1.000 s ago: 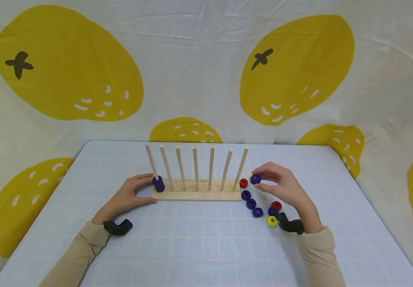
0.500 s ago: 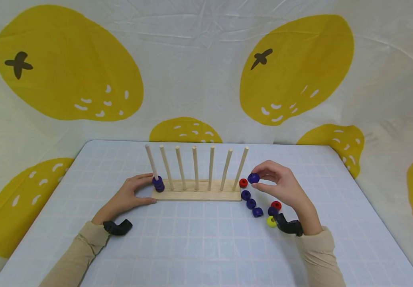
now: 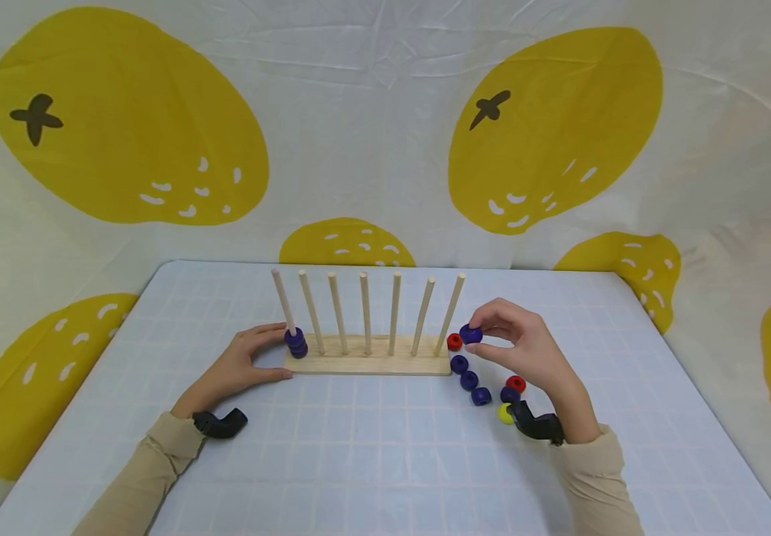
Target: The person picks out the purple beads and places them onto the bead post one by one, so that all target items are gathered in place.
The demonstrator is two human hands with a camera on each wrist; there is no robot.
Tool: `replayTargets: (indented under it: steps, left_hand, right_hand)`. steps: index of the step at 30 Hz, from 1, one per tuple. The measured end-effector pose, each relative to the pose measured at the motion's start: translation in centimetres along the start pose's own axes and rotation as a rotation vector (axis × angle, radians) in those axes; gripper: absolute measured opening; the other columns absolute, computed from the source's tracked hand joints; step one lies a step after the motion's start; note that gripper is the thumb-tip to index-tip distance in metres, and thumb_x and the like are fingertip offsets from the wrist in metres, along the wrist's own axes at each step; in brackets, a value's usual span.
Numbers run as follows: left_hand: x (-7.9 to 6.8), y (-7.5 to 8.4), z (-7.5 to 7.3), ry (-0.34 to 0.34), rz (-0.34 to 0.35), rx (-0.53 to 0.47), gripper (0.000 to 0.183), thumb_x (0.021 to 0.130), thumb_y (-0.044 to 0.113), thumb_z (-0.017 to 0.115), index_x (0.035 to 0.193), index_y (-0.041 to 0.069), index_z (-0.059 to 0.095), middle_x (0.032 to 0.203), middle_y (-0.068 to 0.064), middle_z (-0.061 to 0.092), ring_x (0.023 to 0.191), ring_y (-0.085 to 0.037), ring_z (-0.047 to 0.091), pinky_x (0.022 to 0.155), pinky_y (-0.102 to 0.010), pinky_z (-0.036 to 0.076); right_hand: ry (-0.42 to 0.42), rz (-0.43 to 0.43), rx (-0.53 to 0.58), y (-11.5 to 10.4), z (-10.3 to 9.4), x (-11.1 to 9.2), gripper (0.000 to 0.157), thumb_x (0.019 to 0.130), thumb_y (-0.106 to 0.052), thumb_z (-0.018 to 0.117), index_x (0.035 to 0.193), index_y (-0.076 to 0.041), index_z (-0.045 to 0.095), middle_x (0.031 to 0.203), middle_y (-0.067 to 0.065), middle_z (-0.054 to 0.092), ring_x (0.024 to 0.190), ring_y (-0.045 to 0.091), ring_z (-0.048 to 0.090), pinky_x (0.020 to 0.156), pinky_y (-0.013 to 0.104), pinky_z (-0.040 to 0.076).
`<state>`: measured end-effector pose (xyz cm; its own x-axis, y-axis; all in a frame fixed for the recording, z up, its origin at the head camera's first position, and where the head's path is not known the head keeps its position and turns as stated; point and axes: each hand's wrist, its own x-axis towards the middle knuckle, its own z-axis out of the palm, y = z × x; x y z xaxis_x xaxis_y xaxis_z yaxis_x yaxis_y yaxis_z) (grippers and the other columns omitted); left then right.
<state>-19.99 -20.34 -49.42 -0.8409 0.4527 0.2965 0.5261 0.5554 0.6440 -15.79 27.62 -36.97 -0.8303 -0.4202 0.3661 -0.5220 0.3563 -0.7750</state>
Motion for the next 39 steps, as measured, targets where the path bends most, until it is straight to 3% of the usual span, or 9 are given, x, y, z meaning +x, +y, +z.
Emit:
replayTargets:
  steps: [14,23,39]
  left_hand:
    - [0.2,-0.1,0.1,-0.006,0.002,-0.003,0.07,0.071,0.033,0.091,0.133,0.014,0.064,0.142,-0.015,0.054,0.133,-0.037,0.046,0.108,-0.062,0.03]
    - [0.0,0.2,0.0,-0.011,-0.029,0.004,0.07,0.071,0.034,0.091,0.133,0.014,0.064,0.143,-0.015,0.054,0.134,-0.037,0.044,0.108,-0.062,0.027]
    - [0.0,0.3,-0.1,-0.022,-0.046,0.014,0.07,0.072,0.035,0.09,0.133,0.014,0.064,0.143,-0.014,0.053,0.135,-0.035,0.043,0.11,-0.06,0.026]
  right_hand:
    - [0.074,-0.081,0.058,-1.2,0.7,0.3,0.041,0.07,0.024,0.076,0.101,0.0,0.064,0.104,0.012,0.062,0.096,0.017,0.064,0.088,0.024,0.054]
    - [0.111,-0.253,0.155,-2.4,0.8,1.5,0.049,0.061,0.037,0.07,0.101,0.008,0.065,0.103,0.019,0.062,0.095,0.021,0.064,0.087,0.025,0.055]
    - [0.139,-0.276,0.148,-4.5,0.7,3.1,0.043,0.065,0.033,0.071,0.101,0.01,0.065,0.106,0.017,0.062,0.101,0.023,0.062,0.089,0.023,0.054]
